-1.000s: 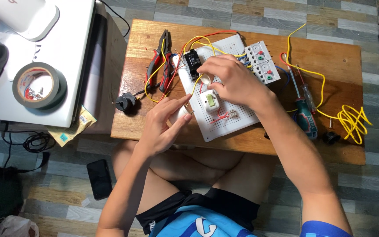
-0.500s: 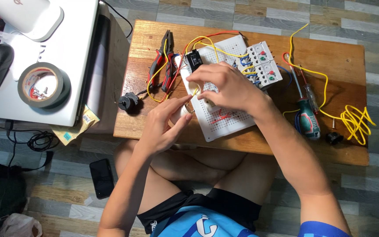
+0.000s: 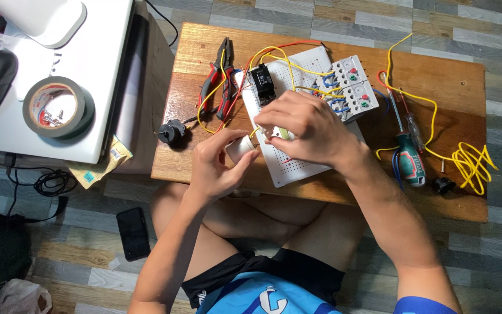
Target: Wiring a light socket and circuit breaker on a test board using a screwdriver to secure connections.
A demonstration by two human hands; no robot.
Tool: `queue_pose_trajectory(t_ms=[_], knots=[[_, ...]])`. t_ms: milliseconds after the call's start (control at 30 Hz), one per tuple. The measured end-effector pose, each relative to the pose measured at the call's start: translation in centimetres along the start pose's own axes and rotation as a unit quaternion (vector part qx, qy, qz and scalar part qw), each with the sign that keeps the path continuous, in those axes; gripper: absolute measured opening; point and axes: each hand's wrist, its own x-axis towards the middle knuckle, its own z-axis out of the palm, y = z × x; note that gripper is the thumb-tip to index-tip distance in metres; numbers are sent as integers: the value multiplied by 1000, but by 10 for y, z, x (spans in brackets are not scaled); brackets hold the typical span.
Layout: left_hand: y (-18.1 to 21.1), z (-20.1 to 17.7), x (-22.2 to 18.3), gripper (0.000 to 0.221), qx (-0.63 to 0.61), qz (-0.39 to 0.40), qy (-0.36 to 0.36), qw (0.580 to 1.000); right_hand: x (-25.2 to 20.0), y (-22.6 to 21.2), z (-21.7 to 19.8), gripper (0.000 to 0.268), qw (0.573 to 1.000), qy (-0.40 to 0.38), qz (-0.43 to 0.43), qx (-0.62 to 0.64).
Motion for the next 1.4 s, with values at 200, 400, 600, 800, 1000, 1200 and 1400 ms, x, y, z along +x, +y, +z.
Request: queue_pose_trajectory(t_ms=[200, 400, 600, 800, 1000, 1200, 1400], knots=[[-4, 7, -4, 34, 19, -4, 30, 999, 2, -16, -12, 23, 1000, 4, 3, -22], [5, 16, 0, 37, -16, -33, 20, 999, 6, -14, -3, 23, 999, 8, -5, -34], [15, 22, 2, 44, -19, -71, 18, 997, 0, 2, 18, 29, 999, 45, -12, -21], [-7, 38, 0, 33, -77, -116, 61, 988, -9, -7, 19, 24, 998, 65, 6, -2], [-4, 34, 3, 30, -46, -84, 68, 993, -62, -30, -2, 21, 976, 181, 99, 66], [24, 22, 15, 26, -13, 27, 52, 998, -84, -52, 53, 31, 966, 218, 140, 4], [17, 30, 3, 30, 56, -9, 23, 998, -88, -42, 77, 26, 941, 312, 127, 29]])
